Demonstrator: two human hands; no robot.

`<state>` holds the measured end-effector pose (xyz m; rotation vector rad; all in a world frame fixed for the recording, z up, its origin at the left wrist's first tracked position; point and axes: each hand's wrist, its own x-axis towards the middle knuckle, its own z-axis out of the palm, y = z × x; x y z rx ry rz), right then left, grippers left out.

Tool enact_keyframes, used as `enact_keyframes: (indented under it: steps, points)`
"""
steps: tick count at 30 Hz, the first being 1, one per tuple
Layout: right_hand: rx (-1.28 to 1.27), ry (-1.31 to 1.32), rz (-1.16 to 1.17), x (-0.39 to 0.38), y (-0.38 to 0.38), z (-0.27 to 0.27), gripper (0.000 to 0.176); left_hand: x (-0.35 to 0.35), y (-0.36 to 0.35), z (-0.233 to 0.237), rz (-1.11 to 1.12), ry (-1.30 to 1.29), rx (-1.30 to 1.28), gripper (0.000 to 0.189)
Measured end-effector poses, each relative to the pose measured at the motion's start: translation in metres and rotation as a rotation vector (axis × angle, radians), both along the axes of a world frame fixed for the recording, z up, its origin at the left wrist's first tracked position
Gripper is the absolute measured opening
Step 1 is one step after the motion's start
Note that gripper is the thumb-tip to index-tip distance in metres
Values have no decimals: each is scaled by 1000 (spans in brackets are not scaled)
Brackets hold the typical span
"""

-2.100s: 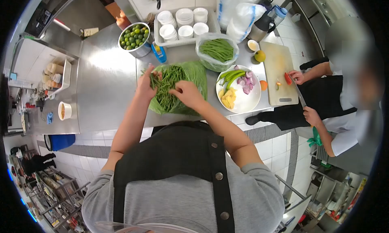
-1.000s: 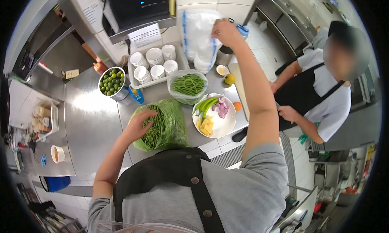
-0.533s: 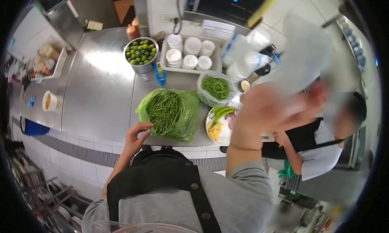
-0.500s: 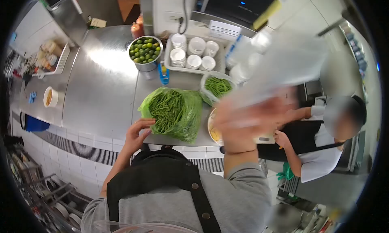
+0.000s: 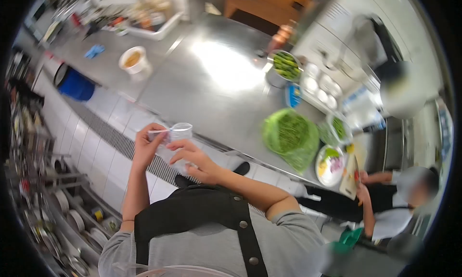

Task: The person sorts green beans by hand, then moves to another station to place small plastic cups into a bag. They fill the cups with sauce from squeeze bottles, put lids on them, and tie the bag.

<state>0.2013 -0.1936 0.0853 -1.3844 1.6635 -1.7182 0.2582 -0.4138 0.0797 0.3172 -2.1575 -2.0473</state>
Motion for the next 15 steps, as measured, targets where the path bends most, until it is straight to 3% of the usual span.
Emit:
enact_keyframes:
  steps: [2,5,9,12,13,15]
  points:
    - [-57,98,-175,17,-53,-3,31,40,-39,0,42,-34,82,6]
    - [4,211,-403,42,-154,16,26,87,-90,2,143,222,-45,6]
    - [73,299,-46,36,-248,3,27,134,-160,7,374,271,-8,9]
    - [58,-19,260,26,-317,1,30,146,-204,-2,573,319,723,12]
    - [57,19,256,23,-339,1,31,142,-216,-2,649,302,804,14]
    - [50,91,246,12,-383,1,32,131,-235,-3,654,196,719,15]
